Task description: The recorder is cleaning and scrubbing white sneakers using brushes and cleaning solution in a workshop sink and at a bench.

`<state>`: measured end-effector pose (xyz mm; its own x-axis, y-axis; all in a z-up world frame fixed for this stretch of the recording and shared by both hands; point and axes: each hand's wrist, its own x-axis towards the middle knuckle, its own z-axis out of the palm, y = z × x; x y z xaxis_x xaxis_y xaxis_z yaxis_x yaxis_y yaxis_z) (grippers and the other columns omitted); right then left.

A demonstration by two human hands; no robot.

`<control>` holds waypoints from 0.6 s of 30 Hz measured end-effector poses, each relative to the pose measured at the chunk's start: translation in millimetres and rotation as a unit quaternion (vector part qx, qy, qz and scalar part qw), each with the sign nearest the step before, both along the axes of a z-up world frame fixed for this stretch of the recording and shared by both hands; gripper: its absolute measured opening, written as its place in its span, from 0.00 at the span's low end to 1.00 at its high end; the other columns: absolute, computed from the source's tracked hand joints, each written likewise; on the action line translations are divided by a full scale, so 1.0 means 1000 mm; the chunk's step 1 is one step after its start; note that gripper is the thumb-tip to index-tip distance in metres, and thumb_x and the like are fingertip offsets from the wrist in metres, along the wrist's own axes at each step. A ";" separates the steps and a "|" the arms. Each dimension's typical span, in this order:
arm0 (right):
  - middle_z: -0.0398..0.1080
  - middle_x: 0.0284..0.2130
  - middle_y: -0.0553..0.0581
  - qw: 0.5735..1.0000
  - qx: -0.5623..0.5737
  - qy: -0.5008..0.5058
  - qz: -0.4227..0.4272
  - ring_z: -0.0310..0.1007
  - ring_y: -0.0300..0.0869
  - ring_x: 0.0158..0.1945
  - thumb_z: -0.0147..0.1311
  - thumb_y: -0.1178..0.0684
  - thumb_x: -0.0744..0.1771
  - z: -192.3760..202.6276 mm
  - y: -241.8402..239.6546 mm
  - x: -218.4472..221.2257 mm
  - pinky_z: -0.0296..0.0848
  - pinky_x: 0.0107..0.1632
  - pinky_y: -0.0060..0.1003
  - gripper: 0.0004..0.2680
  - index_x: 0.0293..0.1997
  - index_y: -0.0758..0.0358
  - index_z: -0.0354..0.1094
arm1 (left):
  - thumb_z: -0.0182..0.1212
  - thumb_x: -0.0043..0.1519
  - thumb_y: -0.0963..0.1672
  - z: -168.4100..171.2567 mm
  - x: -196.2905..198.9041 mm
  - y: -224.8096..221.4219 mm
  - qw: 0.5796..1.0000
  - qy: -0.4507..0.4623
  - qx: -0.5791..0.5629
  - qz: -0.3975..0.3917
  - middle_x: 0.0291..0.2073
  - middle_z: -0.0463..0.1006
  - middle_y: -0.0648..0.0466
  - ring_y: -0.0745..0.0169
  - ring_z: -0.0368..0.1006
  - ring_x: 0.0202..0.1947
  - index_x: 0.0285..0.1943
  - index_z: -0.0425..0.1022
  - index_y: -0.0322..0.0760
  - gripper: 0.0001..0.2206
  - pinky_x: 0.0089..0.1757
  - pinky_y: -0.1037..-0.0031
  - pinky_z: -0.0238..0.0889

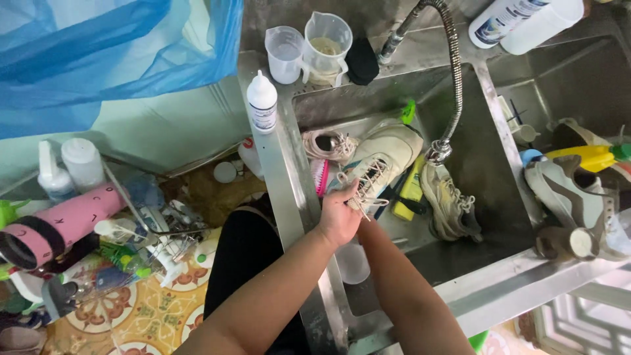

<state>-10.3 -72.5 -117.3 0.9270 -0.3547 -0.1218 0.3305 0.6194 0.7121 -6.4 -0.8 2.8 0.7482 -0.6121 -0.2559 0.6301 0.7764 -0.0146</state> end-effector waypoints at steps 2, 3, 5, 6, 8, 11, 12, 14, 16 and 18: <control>0.63 0.54 0.57 0.964 -0.222 0.117 0.083 0.63 0.43 0.55 0.44 0.57 0.68 -0.046 -0.045 -0.009 0.63 0.57 0.36 0.13 0.60 0.65 0.58 | 0.59 0.66 0.41 -0.006 -0.004 -0.001 1.000 -0.005 -0.017 -0.011 0.58 0.76 0.45 0.52 0.72 0.59 0.64 0.69 0.26 0.18 0.62 0.61 0.61; 0.63 0.54 0.57 0.964 -0.223 0.121 0.078 0.63 0.43 0.55 0.44 0.57 0.68 -0.058 -0.066 -0.018 0.63 0.57 0.36 0.13 0.60 0.65 0.58 | 0.59 0.66 0.41 -0.005 -0.008 0.000 1.000 -0.002 -0.018 -0.016 0.58 0.76 0.45 0.52 0.72 0.59 0.64 0.69 0.26 0.18 0.62 0.61 0.61; 0.64 0.55 0.58 0.931 -0.325 0.140 0.093 0.64 0.45 0.56 0.46 0.56 0.68 -0.074 -0.133 -0.020 0.65 0.58 0.38 0.14 0.61 0.65 0.59 | 0.59 0.67 0.42 -0.002 -0.013 0.003 0.998 -0.013 -0.040 -0.045 0.58 0.76 0.45 0.51 0.72 0.59 0.65 0.68 0.27 0.18 0.61 0.61 0.61; 0.65 0.56 0.59 0.910 -0.376 0.148 0.099 0.65 0.45 0.56 0.47 0.56 0.68 -0.066 -0.144 -0.024 0.65 0.58 0.38 0.14 0.61 0.65 0.60 | 0.59 0.67 0.42 0.013 -0.018 0.008 0.998 -0.015 -0.043 -0.050 0.58 0.76 0.45 0.51 0.72 0.59 0.65 0.68 0.27 0.18 0.61 0.61 0.61; 0.66 0.57 0.60 0.858 -0.476 0.154 0.116 0.67 0.46 0.57 0.49 0.55 0.68 -0.047 -0.167 -0.015 0.67 0.59 0.40 0.15 0.62 0.65 0.61 | 0.58 0.66 0.43 0.043 -0.022 0.018 0.994 0.007 -0.091 -0.057 0.59 0.76 0.45 0.50 0.72 0.60 0.66 0.67 0.29 0.20 0.61 0.61 0.62; 0.67 0.58 0.61 0.761 -0.609 0.176 0.142 0.69 0.48 0.59 0.51 0.53 0.69 -0.012 -0.186 -0.019 0.70 0.61 0.43 0.16 0.64 0.65 0.62 | 0.57 0.65 0.44 0.110 -0.037 0.043 0.988 0.044 -0.143 -0.047 0.59 0.75 0.43 0.49 0.71 0.60 0.66 0.66 0.28 0.21 0.62 0.60 0.62; 0.68 0.58 0.62 0.724 -0.648 0.183 0.151 0.69 0.48 0.59 0.52 0.53 0.69 -0.003 -0.190 -0.019 0.70 0.61 0.44 0.16 0.65 0.65 0.62 | 0.57 0.65 0.44 0.130 -0.040 0.054 0.987 0.046 -0.144 -0.048 0.59 0.75 0.43 0.49 0.71 0.60 0.66 0.66 0.28 0.21 0.62 0.60 0.62; 0.69 0.59 0.62 0.645 -0.720 0.193 0.167 0.71 0.49 0.60 0.54 0.52 0.69 0.012 -0.189 -0.005 0.72 0.62 0.46 0.17 0.66 0.65 0.63 | 0.57 0.65 0.45 0.171 -0.043 0.076 0.988 0.085 -0.122 -0.048 0.58 0.75 0.40 0.46 0.71 0.58 0.65 0.66 0.25 0.22 0.59 0.57 0.63; 0.73 0.52 0.61 0.481 -0.860 -0.121 0.120 0.73 0.46 0.51 0.65 0.48 0.65 0.126 -0.145 0.062 0.74 0.55 0.42 0.19 0.61 0.60 0.67 | 0.57 0.65 0.45 0.195 -0.049 0.093 0.989 0.116 -0.089 -0.035 0.56 0.76 0.40 0.46 0.72 0.57 0.65 0.67 0.26 0.21 0.58 0.57 0.64; 0.76 0.44 0.59 0.248 -0.872 -0.421 0.044 0.76 0.42 0.43 0.75 0.45 0.60 0.204 -0.081 0.096 0.77 0.47 0.37 0.21 0.55 0.56 0.72 | 0.57 0.65 0.44 0.209 -0.055 0.106 0.988 0.142 -0.060 -0.024 0.55 0.76 0.40 0.46 0.72 0.56 0.64 0.67 0.26 0.21 0.57 0.57 0.65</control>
